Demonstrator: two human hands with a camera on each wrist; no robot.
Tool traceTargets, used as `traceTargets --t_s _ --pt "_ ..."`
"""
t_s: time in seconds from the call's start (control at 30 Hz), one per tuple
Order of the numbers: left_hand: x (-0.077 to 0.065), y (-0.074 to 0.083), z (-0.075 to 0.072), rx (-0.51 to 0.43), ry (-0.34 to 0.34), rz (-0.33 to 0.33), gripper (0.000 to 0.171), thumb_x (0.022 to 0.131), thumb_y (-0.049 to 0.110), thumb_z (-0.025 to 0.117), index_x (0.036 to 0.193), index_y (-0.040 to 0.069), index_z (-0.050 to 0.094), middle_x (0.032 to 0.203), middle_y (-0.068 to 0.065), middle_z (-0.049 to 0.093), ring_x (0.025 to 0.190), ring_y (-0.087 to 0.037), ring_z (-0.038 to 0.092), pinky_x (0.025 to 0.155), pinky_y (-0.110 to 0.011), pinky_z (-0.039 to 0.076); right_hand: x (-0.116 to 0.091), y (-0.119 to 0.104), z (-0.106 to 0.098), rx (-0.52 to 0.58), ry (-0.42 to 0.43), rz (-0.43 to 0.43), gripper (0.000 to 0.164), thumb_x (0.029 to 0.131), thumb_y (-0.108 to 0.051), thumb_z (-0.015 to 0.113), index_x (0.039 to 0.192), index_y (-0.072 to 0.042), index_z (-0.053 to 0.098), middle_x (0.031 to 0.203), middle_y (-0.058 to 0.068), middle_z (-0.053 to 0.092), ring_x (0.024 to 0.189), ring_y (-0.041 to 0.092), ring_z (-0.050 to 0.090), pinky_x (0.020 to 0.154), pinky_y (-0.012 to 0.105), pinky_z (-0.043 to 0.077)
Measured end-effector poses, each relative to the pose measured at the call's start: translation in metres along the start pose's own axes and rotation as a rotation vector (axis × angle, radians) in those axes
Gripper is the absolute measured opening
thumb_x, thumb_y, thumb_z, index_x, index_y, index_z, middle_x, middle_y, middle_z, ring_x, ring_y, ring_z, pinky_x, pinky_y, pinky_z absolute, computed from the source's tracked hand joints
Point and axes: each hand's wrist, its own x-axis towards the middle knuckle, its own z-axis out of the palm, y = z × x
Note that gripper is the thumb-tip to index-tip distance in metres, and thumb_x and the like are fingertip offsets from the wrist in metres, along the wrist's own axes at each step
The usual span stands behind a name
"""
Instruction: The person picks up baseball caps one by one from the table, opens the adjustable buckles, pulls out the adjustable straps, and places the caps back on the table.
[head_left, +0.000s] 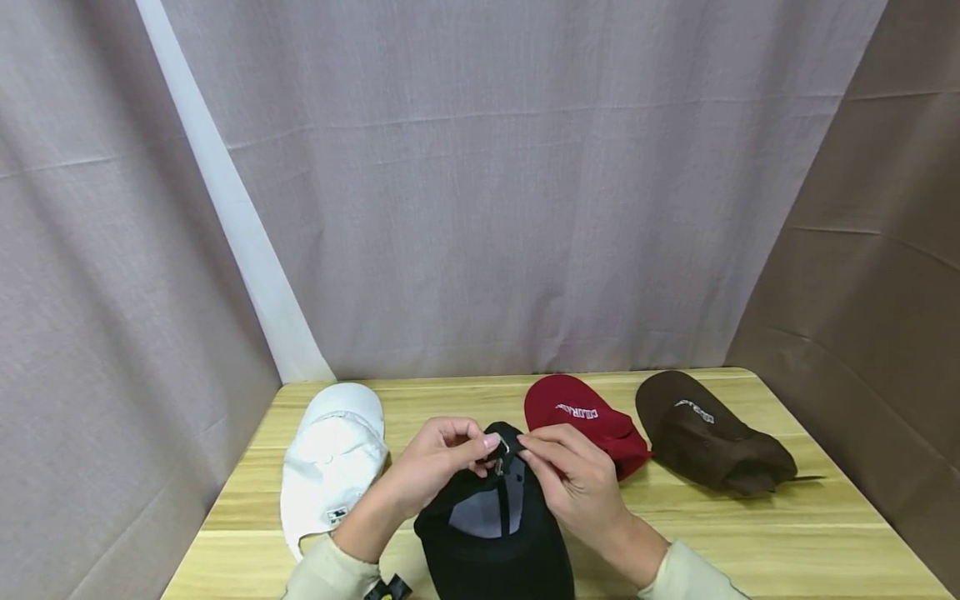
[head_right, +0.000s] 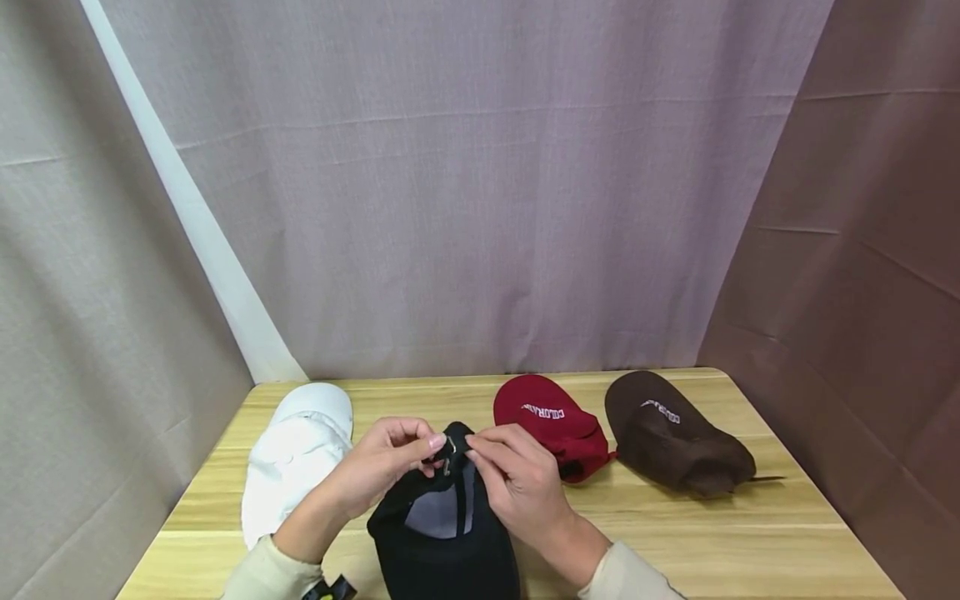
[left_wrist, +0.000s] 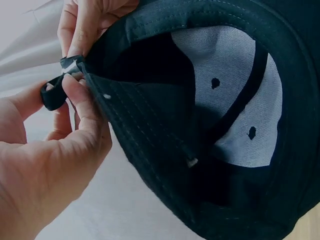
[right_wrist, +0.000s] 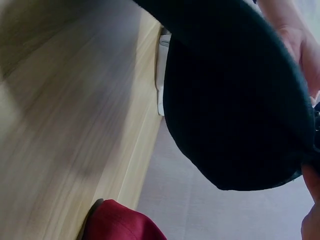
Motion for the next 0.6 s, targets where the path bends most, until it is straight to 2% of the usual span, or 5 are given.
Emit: traceTargets --t_s 0.07,0.3,0.47,0.6 --pt "0.001 0.001 0.002 0.001 0.018 -0.025 0.026 0.106 0.022 0.068 0.085 0.006 0.07 0.087 0.001 0.069 0.088 -0.012 0.066 0.081 -0.025 0.059 0.0 0.0 0.0 -0.001 -0.002 0.001 0.017 0.098 -0.014 0.077 0.105 0.001 0.082 0.096 0.014 0.076 0.082 0.018 0.07 0.087 0.011 0.058" --pt "0.003 0.003 0.01 0.047 0.081 -0.088 0.04 0.103 0.025 0.072 0.091 -0.013 0.07 0.081 0.005 0.069 0.083 -0.013 0.064 0.08 -0.026 0.059 0.001 0.002 0.0 0.001 -0.005 -0.026 0.02 0.1 -0.016 0.074 0.105 0.002 0.082 0.096 0.014 0.076 0.081 0.018 0.07 0.085 0.013 0.059" --pt "0.003 0.002 0.011 0.07 0.092 -0.079 0.036 0.1 0.019 0.075 0.094 -0.017 0.071 0.078 0.007 0.068 0.08 -0.013 0.063 0.079 -0.025 0.057 0.0 0.003 0.001 0.013 -0.005 -0.042 0.019 0.099 -0.013 0.076 0.105 0.004 0.082 0.096 0.015 0.076 0.081 0.019 0.07 0.088 0.013 0.059" --pt "0.001 0.0 0.011 0.065 0.082 -0.055 0.033 0.1 0.015 0.073 0.096 -0.018 0.068 0.078 0.007 0.066 0.079 -0.013 0.061 0.078 -0.024 0.055 -0.003 0.003 0.0 0.023 -0.006 -0.023 0.017 0.098 -0.012 0.077 0.105 0.003 0.082 0.097 0.015 0.076 0.082 0.019 0.071 0.09 0.012 0.058"
